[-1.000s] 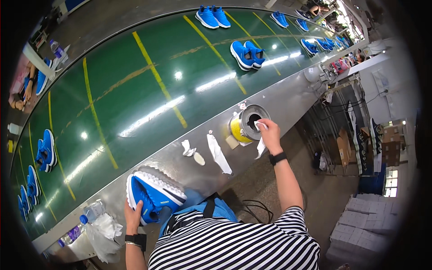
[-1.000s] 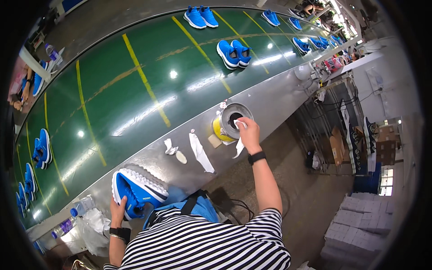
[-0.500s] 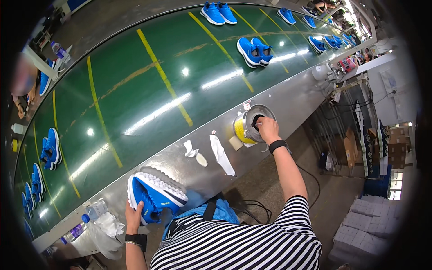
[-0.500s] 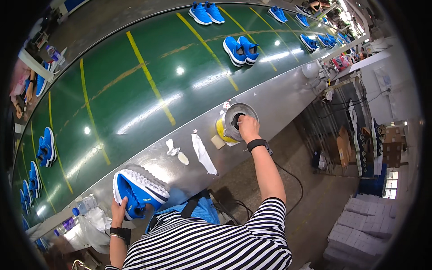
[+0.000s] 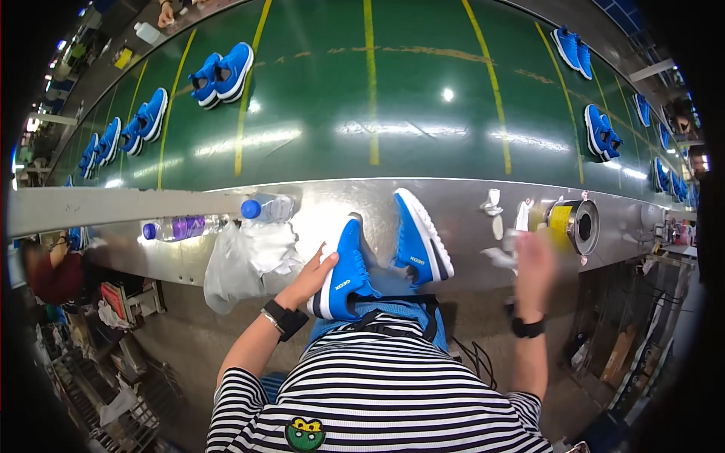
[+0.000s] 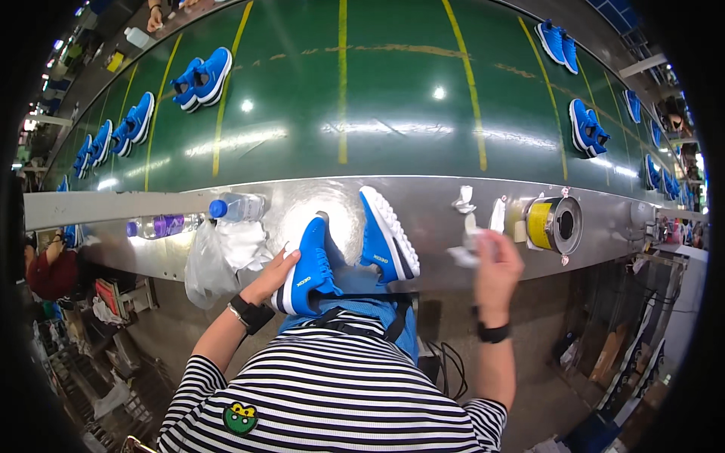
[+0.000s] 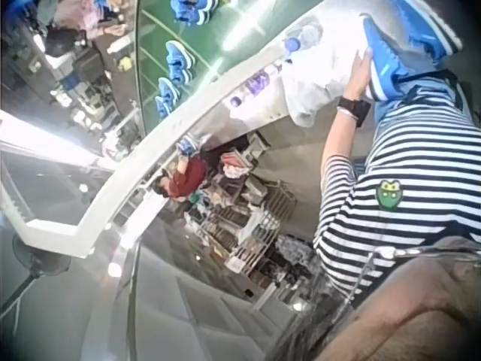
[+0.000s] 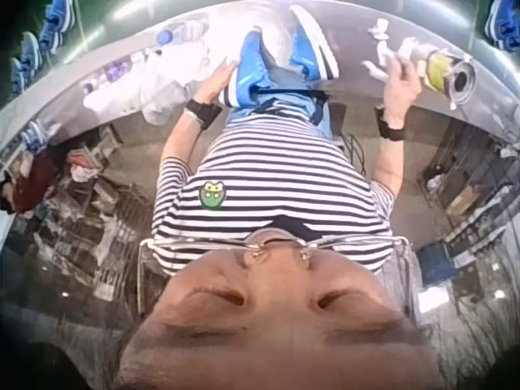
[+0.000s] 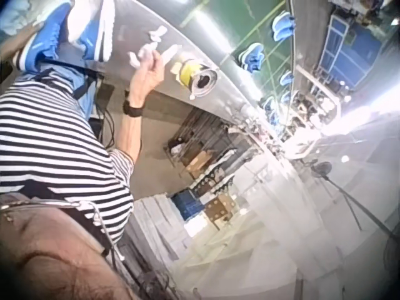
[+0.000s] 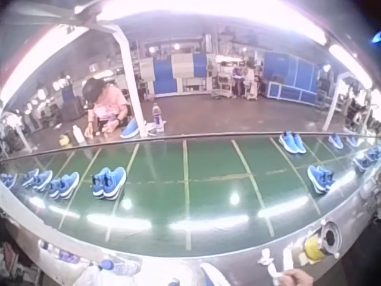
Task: The person wipes the white soles and blue uppers of blue sneakers using a white cloth. They handle the shoes one at a time, picking them up from a green conveyor belt, cleaning them, and placing them back on the belt.
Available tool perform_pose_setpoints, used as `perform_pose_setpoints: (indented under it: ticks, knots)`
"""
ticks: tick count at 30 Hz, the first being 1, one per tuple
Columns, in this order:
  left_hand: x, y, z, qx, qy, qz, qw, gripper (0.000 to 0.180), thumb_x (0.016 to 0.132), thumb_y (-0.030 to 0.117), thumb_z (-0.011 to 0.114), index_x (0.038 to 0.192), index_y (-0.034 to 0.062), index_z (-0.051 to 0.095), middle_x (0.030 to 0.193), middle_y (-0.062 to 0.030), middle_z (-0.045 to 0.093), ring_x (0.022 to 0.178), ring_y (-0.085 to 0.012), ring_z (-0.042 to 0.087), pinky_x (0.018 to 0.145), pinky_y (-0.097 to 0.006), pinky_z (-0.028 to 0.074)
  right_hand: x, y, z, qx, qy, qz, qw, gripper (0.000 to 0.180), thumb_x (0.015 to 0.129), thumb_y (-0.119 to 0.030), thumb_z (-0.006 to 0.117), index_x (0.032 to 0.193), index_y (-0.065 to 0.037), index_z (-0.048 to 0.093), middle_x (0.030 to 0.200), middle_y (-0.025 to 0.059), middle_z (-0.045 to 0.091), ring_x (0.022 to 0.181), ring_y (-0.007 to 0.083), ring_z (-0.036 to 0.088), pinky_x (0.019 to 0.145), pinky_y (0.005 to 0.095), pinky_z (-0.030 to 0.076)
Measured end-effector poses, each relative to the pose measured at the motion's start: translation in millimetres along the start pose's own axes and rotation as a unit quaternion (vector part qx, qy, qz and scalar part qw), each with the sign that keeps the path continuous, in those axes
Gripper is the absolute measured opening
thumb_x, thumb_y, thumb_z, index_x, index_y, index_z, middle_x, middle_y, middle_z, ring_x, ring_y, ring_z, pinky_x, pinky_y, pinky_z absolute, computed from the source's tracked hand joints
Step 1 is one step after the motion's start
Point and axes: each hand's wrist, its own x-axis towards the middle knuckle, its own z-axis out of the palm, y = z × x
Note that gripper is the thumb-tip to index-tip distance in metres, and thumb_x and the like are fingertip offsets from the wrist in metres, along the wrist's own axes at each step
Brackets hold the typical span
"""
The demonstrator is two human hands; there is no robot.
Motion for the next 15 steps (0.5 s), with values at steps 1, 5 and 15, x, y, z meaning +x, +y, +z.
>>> perform_pose_setpoints:
  ticks: [1, 5, 15]
  knots:
    - [-1, 1, 0, -0.01, -0.022, 0.017, 1.0, 0.069, 0.088, 0.039, 0.047, 0.136, -0.0015, 0.018, 0.126, -0.017, 0.043, 0.114, -0.0215, 0.043, 0.097, -0.029, 0.032, -20, -11, 35, 0.047, -0.051, 0.021, 0.997, 0.011, 0.082, -0.007, 0.059, 0.091, -0.001, 0.061, 0.083, 0.0027, 0.06, 0.075, 0.0079, 0.055, 0.067, 0.0213, 0.044]
    - [-4, 10, 0, -0.008, -0.058, 0.072, 0.996, 0.064, 0.09, 0.034, 0.045, 0.139, 0.0041, 0.016, 0.132, -0.0166, 0.037, 0.12, -0.0222, 0.038, 0.1, -0.029, 0.029, -51, -7, 156, 0.026, -0.228, 0.006, 0.973, 0.013, 0.079, -0.011, 0.062, 0.086, -0.001, 0.062, 0.081, 0.0073, 0.062, 0.073, 0.0145, 0.058, 0.067, 0.0256, 0.046]
    - [-7, 12, -7, 0.108, -0.045, 0.136, 0.984, 0.063, 0.088, 0.034, 0.047, 0.136, 0.0012, 0.023, 0.123, -0.0257, 0.045, 0.116, -0.0326, 0.044, 0.096, -0.034, 0.032, -29, 37, 238, -0.118, -0.264, -0.007, 0.957, 0.013, 0.073, -0.014, 0.061, 0.078, -0.002, 0.059, 0.079, 0.0163, 0.06, 0.076, 0.0323, 0.059, 0.07, 0.0373, 0.046]
